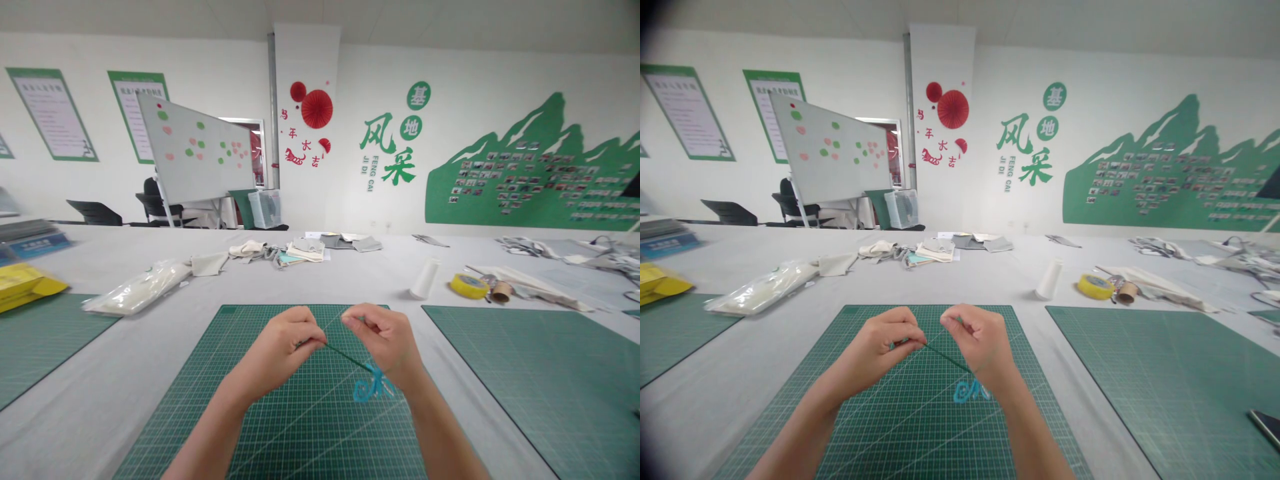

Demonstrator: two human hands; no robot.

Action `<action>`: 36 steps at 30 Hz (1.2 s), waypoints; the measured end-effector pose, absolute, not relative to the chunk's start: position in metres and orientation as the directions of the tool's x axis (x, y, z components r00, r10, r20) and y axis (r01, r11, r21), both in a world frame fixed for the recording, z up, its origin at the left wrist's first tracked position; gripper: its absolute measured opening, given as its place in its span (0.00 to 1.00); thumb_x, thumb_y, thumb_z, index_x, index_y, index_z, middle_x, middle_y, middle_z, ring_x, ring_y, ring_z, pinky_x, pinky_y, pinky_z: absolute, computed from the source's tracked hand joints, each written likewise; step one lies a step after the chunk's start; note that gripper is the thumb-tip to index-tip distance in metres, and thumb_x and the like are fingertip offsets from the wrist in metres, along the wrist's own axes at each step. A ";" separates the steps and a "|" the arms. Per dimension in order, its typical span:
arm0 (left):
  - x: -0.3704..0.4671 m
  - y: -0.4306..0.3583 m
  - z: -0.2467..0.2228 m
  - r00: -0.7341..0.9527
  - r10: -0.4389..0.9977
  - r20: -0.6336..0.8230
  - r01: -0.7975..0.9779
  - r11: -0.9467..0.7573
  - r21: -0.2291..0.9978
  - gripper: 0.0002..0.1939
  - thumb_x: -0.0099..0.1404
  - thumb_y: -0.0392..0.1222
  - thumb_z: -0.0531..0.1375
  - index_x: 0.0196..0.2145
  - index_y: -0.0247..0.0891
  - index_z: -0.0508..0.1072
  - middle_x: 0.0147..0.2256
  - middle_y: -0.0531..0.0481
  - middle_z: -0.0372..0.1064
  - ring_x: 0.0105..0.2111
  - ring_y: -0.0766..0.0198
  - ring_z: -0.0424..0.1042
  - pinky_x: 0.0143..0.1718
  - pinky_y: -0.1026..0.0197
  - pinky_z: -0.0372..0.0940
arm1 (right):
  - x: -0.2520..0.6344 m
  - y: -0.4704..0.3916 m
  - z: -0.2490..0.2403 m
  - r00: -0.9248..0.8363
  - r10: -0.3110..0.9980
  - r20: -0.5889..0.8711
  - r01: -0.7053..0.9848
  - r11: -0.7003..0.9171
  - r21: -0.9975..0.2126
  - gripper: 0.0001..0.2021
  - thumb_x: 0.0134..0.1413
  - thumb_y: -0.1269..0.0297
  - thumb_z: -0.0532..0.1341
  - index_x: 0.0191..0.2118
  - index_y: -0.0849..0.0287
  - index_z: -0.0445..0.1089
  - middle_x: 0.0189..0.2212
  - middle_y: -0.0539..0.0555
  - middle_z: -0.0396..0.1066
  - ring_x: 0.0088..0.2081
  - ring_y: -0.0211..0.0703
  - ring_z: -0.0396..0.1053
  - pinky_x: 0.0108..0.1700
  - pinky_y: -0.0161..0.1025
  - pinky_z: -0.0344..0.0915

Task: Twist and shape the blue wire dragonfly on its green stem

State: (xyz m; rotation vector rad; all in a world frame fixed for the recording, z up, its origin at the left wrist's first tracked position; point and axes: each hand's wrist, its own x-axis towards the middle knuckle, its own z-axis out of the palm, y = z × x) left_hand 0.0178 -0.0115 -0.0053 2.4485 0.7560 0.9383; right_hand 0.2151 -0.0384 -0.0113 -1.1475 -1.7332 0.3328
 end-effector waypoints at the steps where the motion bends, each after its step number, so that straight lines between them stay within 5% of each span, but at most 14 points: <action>1: 0.017 -0.012 -0.004 0.635 0.616 0.466 0.326 -0.760 0.562 0.09 0.61 0.33 0.55 0.30 0.38 0.74 0.30 0.51 0.65 0.31 0.68 0.66 0.32 0.66 0.59 | 0.218 -0.034 -0.014 -0.050 0.838 0.543 0.520 0.486 -0.702 0.09 0.54 0.62 0.58 0.28 0.60 0.72 0.17 0.46 0.61 0.20 0.32 0.54 0.23 0.31 0.51; 5: 0.015 -0.013 0.000 0.632 0.651 0.421 0.279 -0.697 0.660 0.07 0.60 0.35 0.57 0.30 0.39 0.75 0.29 0.51 0.65 0.29 0.69 0.65 0.29 0.67 0.58 | 0.227 -0.016 -0.028 -0.055 0.905 0.422 0.358 0.412 -0.838 0.12 0.50 0.56 0.61 0.27 0.62 0.71 0.14 0.43 0.48 0.18 0.31 0.45 0.21 0.32 0.45; 12: 0.013 -0.005 -0.003 0.434 0.767 0.473 0.254 -0.608 0.752 0.06 0.59 0.38 0.58 0.29 0.38 0.75 0.28 0.51 0.65 0.28 0.67 0.64 0.29 0.65 0.58 | 0.209 0.004 -0.053 -0.128 0.920 0.370 0.230 0.391 -0.891 0.12 0.47 0.57 0.62 0.25 0.62 0.70 0.14 0.44 0.51 0.19 0.31 0.46 0.21 0.32 0.44; 21: 0.011 0.005 -0.013 0.168 0.839 0.518 0.321 -0.543 0.776 0.07 0.59 0.41 0.57 0.29 0.37 0.74 0.28 0.51 0.67 0.28 0.66 0.65 0.29 0.64 0.59 | 0.174 -0.021 -0.045 -0.246 0.883 0.400 0.472 0.469 -0.746 0.08 0.53 0.68 0.56 0.26 0.59 0.68 0.19 0.45 0.62 0.22 0.33 0.57 0.26 0.31 0.51; 36: 0.018 -0.003 -0.011 0.233 0.772 0.592 0.499 -0.617 0.609 0.08 0.61 0.37 0.55 0.30 0.38 0.74 0.29 0.52 0.65 0.26 0.69 0.63 0.27 0.66 0.57 | 0.176 -0.057 -0.015 -0.266 0.784 0.561 0.608 0.588 -0.533 0.10 0.59 0.68 0.51 0.31 0.57 0.69 0.25 0.49 0.69 0.28 0.36 0.65 0.32 0.32 0.58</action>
